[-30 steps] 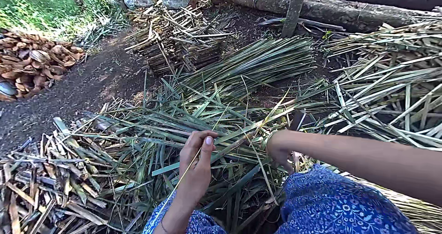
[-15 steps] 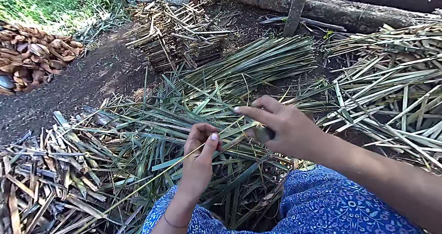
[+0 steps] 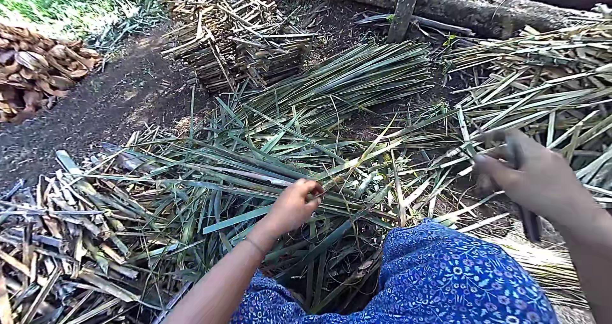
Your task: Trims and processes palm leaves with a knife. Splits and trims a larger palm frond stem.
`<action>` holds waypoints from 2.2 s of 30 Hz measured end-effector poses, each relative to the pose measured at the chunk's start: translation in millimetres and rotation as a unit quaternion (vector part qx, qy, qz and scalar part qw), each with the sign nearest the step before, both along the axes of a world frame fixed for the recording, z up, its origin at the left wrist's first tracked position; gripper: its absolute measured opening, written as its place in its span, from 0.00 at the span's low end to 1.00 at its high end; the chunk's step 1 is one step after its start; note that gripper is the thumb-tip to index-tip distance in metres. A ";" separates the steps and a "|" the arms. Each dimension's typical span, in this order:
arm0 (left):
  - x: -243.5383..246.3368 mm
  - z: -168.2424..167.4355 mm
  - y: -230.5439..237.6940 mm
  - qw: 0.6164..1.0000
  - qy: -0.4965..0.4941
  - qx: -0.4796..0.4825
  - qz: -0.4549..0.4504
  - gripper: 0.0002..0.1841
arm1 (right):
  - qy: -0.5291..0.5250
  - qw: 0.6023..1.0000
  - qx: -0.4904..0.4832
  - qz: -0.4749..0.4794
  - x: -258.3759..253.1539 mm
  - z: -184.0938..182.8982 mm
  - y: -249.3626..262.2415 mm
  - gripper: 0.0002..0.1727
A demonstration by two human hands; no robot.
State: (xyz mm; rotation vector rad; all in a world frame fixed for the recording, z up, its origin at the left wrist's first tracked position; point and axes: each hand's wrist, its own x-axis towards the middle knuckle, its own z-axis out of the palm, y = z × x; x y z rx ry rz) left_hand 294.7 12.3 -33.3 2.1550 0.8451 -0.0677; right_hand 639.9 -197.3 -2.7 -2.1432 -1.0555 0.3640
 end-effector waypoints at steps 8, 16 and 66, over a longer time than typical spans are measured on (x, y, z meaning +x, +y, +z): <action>58.1 -98.3 -0.7 0.954 0.264 0.098 -0.106 0.24 | 0.195 0.913 -0.074 -0.350 33.2 -138.2 -170.1 0.31; 59.1 -98.8 -13.5 0.962 0.195 0.146 -0.121 0.19 | 0.104 0.908 -0.323 -0.244 29.2 -177.9 -155.7 0.31; -191.1 -18.8 108.1 0.704 -0.104 0.077 0.698 0.47 | 0.098 0.977 0.106 0.155 -82.6 69.6 93.3 0.21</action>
